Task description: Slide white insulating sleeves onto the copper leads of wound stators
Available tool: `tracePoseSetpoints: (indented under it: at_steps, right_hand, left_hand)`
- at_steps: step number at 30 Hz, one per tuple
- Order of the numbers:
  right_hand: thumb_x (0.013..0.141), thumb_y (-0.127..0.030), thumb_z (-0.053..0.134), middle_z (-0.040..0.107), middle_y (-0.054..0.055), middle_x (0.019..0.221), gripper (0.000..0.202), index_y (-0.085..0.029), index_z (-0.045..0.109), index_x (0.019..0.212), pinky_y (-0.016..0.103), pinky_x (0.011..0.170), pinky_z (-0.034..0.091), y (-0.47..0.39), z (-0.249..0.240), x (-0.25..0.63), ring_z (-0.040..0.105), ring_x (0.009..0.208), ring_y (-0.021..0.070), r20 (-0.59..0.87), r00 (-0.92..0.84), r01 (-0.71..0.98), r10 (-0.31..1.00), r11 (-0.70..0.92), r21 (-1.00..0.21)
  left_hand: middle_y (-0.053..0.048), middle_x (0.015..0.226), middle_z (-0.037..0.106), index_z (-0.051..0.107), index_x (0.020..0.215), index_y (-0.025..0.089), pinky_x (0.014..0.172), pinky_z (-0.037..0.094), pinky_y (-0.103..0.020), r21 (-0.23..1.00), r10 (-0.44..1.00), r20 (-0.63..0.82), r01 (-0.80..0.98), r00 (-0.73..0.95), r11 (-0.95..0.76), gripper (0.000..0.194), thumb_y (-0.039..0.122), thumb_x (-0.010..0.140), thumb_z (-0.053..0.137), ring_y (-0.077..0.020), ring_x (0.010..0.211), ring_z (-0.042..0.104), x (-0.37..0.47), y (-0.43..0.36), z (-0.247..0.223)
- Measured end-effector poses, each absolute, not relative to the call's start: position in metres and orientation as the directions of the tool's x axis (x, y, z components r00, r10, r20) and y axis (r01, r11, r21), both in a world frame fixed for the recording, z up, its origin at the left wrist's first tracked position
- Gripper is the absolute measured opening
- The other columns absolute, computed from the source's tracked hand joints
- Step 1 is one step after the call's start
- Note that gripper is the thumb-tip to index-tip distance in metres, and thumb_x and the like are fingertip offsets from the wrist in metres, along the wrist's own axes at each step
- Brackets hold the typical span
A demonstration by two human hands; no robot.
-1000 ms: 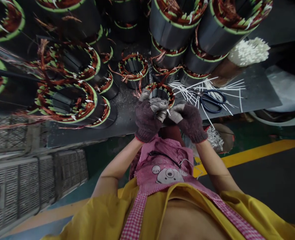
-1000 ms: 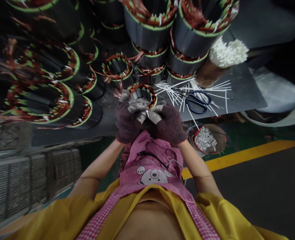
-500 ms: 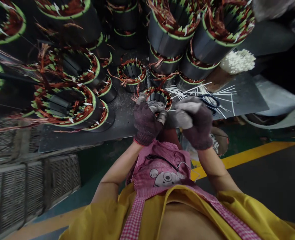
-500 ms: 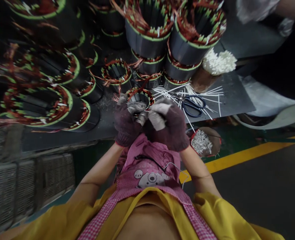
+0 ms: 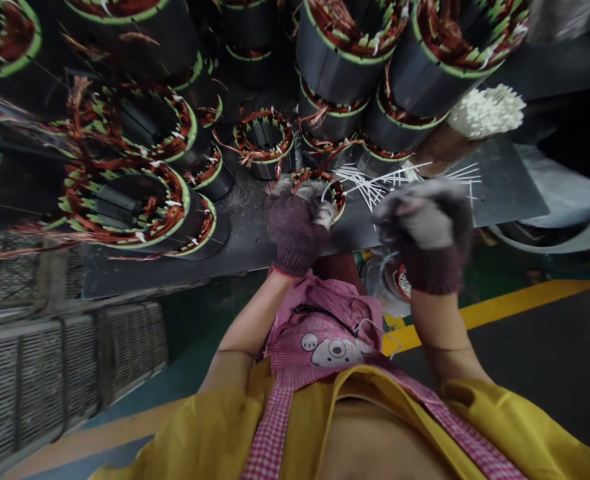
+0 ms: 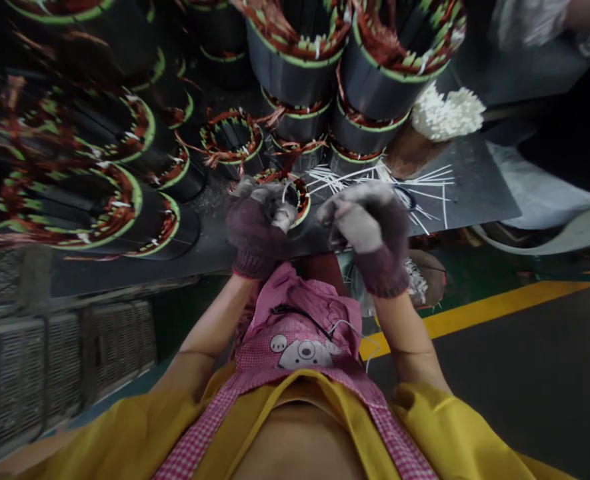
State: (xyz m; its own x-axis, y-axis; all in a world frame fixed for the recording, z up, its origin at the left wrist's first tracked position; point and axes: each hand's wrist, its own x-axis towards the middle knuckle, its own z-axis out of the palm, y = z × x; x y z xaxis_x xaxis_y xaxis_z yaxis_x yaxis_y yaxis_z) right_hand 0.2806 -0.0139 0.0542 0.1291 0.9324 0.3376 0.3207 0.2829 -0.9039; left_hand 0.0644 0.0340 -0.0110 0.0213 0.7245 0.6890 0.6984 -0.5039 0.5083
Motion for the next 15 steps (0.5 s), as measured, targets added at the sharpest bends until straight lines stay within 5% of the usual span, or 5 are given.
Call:
tracePoseSetpoints:
  at_steps: [3, 5, 8, 11, 15]
  right_hand:
    - [0.096, -0.060, 0.077, 0.075, 0.003, 0.076, 0.036, -0.027, 0.068, 0.086, 0.034, 0.049, 0.052, -0.001, 0.005, 0.268, 0.064, 0.057, 0.0176, 0.092, 0.096, 0.118, 0.991, 0.081, -0.990]
    - [0.094, -0.054, 0.079, 0.071, 0.001, 0.071, 0.033, -0.025, 0.069, 0.085, 0.033, 0.052, 0.051, 0.011, -0.021, 0.265, 0.062, 0.057, 0.0171, 0.020, 0.093, 0.130, 0.995, 0.008, -0.992]
    - [0.093, -0.047, 0.076, 0.075, 0.002, 0.079, 0.022, -0.025, 0.072, 0.088, 0.038, 0.072, 0.060, 0.028, -0.039, 0.263, 0.069, 0.074, 0.0215, 0.148, 0.148, 0.284, 0.978, 0.102, -0.953]
    - [0.093, -0.040, 0.074, 0.082, 0.006, 0.104, 0.016, -0.026, 0.078, 0.100, 0.048, 0.101, 0.061, 0.034, -0.036, 0.259, 0.075, 0.101, 0.0282, 0.316, 0.082, 0.447, 0.945, 0.248, -0.859]
    - [0.097, -0.040, 0.072, 0.081, 0.009, 0.121, 0.021, -0.027, 0.078, 0.112, 0.049, 0.112, 0.058, 0.039, -0.021, 0.275, 0.073, 0.117, 0.0294, 0.510, 0.169, 0.533, 0.843, 0.357, -0.767]
  left_hand:
    - [-0.010, 0.118, 0.080, 0.071, 0.124, 0.023, 0.114, 0.058, -0.062, 0.528, 0.773, 0.634, 0.725, 0.010, -0.443, 0.032, 0.044, 0.100, 0.074, -0.0347, 0.126, 0.072, 0.068, 0.045, -0.016]
    - [-0.011, 0.125, 0.079, 0.067, 0.131, 0.021, 0.113, 0.060, -0.055, 0.560, 0.772, 0.636, 0.683, 0.010, -0.470, 0.034, 0.044, 0.106, 0.065, -0.0293, 0.122, 0.075, 0.058, 0.045, -0.014]
    - [-0.009, 0.125, 0.080, 0.066, 0.132, 0.024, 0.123, 0.054, -0.059, 0.415, 0.641, 0.745, 0.626, 0.183, -0.660, 0.030, 0.039, 0.106, 0.066, -0.0277, 0.119, 0.078, 0.028, 0.039, -0.001]
    - [-0.007, 0.135, 0.080, 0.071, 0.127, 0.028, 0.134, 0.038, -0.069, 0.182, 0.506, 0.694, 0.556, 0.512, -0.811, 0.028, 0.031, 0.100, 0.075, -0.0344, 0.136, 0.073, -0.003, 0.036, 0.012]
    - [-0.007, 0.125, 0.082, 0.072, 0.122, 0.030, 0.129, 0.043, -0.066, 0.144, 0.465, 0.681, 0.519, 0.566, -0.843, 0.029, 0.021, 0.095, 0.076, -0.0367, 0.138, 0.072, -0.014, 0.044, 0.007]
